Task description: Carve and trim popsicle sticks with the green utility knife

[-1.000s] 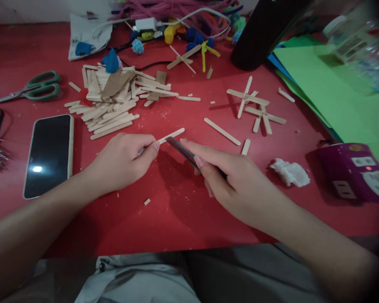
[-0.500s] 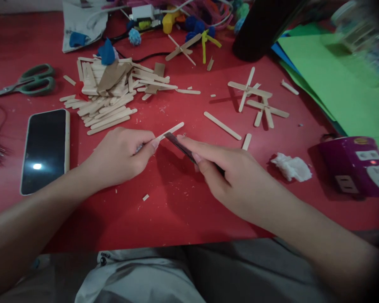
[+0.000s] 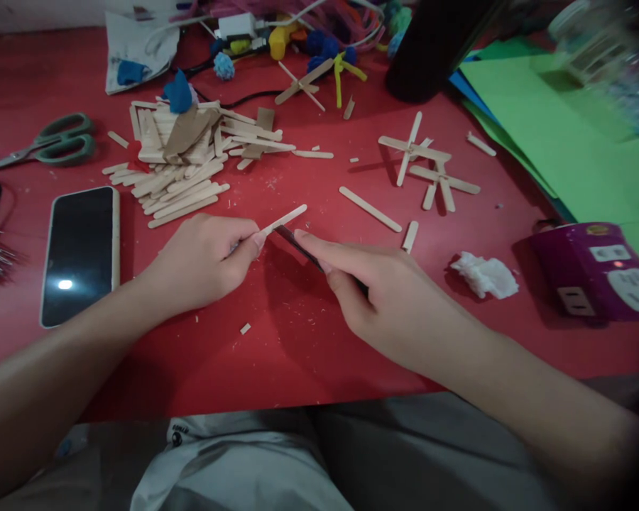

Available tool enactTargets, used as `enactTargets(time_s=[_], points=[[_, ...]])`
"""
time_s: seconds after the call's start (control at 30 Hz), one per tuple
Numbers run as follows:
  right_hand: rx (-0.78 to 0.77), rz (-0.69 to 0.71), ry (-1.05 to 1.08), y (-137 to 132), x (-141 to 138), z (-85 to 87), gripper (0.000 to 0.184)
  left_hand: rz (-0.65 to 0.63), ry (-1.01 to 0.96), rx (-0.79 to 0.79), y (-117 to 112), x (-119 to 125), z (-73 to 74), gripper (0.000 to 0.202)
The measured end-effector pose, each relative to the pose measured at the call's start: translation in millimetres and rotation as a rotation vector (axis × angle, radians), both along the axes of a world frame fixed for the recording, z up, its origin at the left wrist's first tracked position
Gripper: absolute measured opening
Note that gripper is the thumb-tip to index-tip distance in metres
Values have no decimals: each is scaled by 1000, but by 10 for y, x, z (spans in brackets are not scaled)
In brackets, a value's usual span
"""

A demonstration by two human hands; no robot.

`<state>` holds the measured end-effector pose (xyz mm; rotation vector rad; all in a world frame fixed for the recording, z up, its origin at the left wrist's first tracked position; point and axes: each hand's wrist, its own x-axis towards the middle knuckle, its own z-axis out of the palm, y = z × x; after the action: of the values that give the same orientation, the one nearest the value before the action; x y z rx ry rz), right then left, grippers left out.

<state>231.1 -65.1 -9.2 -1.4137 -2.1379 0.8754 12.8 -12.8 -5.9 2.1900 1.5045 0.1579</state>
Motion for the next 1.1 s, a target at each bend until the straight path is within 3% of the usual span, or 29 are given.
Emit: enactTargets(time_s=[1.1], points=[[54, 30, -20, -5, 2, -22, 56, -39, 54, -2, 14, 16, 27, 33]])
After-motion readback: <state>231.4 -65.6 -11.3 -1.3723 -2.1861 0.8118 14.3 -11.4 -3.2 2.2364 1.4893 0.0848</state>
